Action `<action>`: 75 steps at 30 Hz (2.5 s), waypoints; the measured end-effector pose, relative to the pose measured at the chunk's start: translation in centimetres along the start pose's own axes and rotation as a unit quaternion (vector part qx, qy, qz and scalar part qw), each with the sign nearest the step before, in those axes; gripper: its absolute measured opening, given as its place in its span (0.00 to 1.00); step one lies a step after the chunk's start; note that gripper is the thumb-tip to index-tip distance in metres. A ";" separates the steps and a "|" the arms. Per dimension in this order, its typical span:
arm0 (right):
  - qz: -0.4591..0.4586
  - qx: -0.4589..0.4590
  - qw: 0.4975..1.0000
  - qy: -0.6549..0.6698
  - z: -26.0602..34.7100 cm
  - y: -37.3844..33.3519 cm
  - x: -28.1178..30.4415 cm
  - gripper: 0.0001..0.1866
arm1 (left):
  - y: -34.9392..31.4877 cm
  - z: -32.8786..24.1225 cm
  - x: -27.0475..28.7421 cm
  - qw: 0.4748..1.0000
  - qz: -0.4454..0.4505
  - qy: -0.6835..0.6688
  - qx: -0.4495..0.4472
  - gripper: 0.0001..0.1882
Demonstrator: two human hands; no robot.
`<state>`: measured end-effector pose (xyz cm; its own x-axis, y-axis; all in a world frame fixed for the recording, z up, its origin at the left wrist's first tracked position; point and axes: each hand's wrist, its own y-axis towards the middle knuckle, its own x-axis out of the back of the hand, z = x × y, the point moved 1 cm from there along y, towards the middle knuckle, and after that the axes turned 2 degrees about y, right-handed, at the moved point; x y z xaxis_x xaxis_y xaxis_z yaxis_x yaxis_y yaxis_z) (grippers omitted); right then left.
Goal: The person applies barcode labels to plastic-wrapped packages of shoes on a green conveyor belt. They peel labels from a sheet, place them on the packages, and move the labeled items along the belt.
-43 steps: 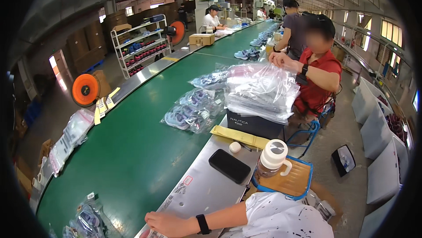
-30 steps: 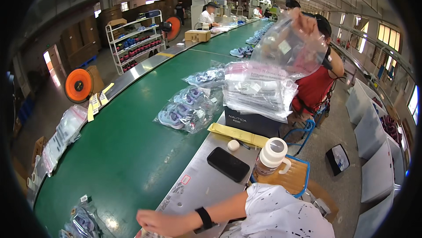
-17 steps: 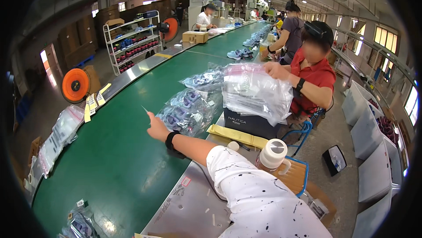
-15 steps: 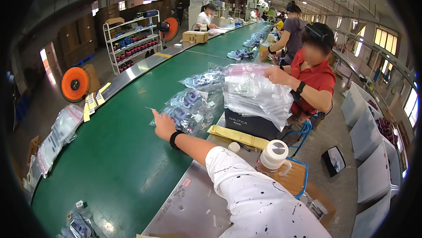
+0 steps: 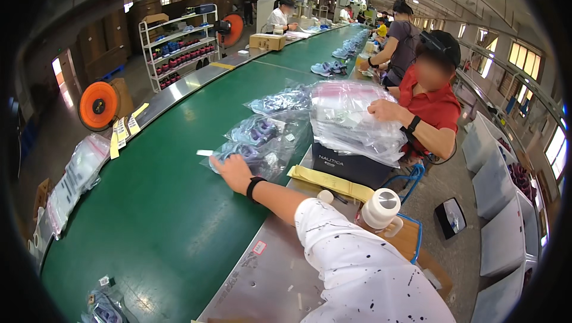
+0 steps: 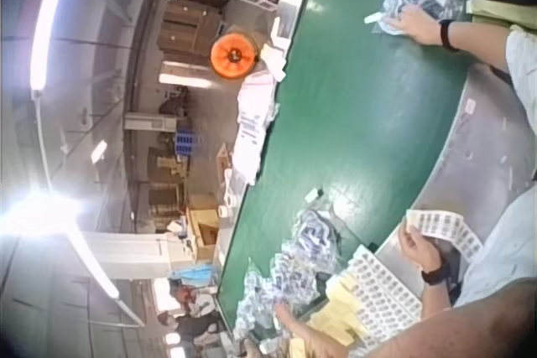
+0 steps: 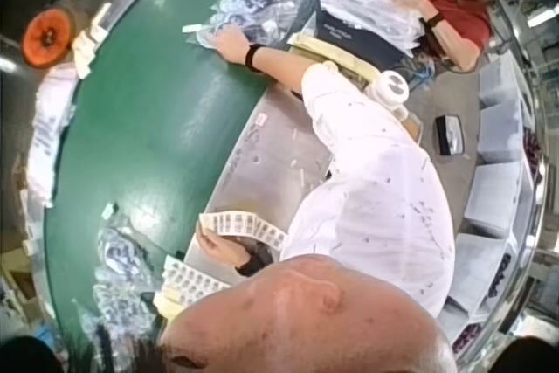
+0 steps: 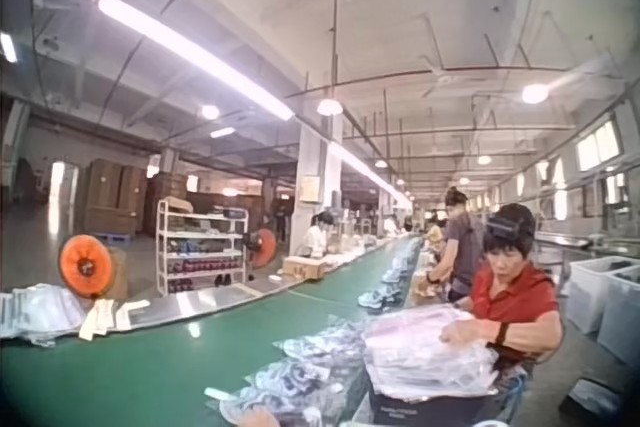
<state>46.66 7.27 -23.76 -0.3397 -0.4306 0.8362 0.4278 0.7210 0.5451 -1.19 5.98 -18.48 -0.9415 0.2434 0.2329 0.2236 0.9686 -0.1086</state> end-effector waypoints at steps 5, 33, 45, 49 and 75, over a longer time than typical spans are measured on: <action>0.122 -0.024 0.973 0.196 7.1 3.5 2.3 0.40 | 0.2 0.7 0.5 0.998 0.006 -0.064 0.015 0.19; 0.487 -0.264 0.355 0.753 21.9 9.7 -5.3 0.09 | 1.3 6.4 4.6 0.992 0.014 -0.125 0.034 0.15; 0.529 -0.195 0.413 0.715 25.4 10.6 -6.4 0.04 | 0.9 7.0 4.3 0.995 0.012 -0.098 0.018 0.15; 0.510 -0.187 0.488 0.683 26.4 10.4 -6.4 0.06 | 0.8 7.0 4.3 0.995 0.010 -0.096 0.008 0.15; 0.129 -0.006 0.990 0.061 3.2 4.5 0.1 0.12 | 1.9 7.2 3.7 0.994 0.004 -0.107 -0.002 0.12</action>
<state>45.84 12.24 -21.38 -0.1148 -0.2955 0.9484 0.4969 0.8096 0.3124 -6.10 8.32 -24.76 -0.9717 0.2353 0.0203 0.2320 0.9670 -0.1054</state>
